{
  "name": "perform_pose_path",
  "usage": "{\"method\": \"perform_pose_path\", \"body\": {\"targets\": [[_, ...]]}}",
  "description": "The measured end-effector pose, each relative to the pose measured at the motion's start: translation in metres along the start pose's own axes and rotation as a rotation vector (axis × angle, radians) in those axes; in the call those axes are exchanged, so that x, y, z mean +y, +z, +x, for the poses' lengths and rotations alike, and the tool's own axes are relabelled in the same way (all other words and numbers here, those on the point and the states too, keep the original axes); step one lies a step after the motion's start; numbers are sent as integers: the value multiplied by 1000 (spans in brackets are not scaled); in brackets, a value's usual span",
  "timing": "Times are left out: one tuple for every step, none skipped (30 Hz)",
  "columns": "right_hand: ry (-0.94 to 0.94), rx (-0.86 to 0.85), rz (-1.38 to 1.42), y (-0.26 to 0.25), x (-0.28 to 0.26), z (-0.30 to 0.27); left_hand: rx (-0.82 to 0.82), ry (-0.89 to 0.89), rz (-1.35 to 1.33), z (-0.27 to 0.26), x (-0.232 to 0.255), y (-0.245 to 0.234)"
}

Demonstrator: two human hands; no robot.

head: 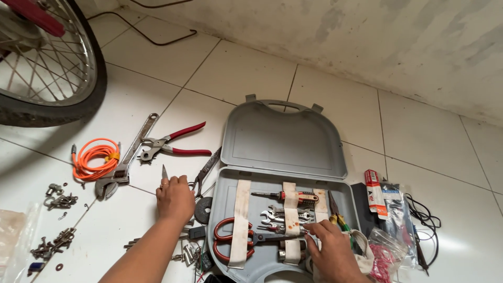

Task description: Cleaning and organizing various hand tools into a toolbox.

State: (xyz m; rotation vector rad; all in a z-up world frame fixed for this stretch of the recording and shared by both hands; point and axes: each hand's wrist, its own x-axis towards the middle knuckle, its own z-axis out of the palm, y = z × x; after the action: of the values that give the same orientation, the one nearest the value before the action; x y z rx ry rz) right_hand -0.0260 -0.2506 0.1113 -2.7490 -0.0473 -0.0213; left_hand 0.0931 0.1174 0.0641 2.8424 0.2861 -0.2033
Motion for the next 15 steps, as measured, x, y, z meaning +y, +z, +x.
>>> {"method": "perform_pose_path", "body": {"targets": [[4, -1, -1, 1, 1, -2, -4, 3, 1, 6, -1, 7], [-11, 14, -2, 2, 3, -4, 22, -37, -36, 11, -2, 13], [-29, 31, -5, 2, 4, -4, 51, -76, -73, 18, -2, 19], [-27, 33, -6, 1, 4, -3, 51, -73, -75, 21, 0, 18], [-11, 15, -3, 0, 5, -4, -12, -145, -130, 24, 1, 18], [4, -4, 0, -1, 5, -5, -75, -217, -185, 26, 2, 18], [6, -2, -1, -3, 5, -5, -75, -214, -185, 31, -1, 25], [14, -7, 11, -5, 6, -6, -61, -218, -254, 36, -5, 31], [21, -14, 24, -6, 6, -7, -48, -223, -322, 40, -9, 38], [21, -13, 24, -6, 6, -8, -48, -223, -322, 43, -15, 46], [45, -28, 22, -7, 7, -8, -40, -218, -399, 46, -20, 54], [68, -44, 20, -8, 8, -9, -32, -212, -476, 49, -25, 62], [70, -40, 19, -9, 11, -10, -30, -208, -477, 48, -25, 61], [73, -56, -38, -10, 13, -11, -7, -200, -524, 47, -25, 60], [77, -74, -93, -11, 15, -13, 16, -193, -569, 44, -25, 59]]}}
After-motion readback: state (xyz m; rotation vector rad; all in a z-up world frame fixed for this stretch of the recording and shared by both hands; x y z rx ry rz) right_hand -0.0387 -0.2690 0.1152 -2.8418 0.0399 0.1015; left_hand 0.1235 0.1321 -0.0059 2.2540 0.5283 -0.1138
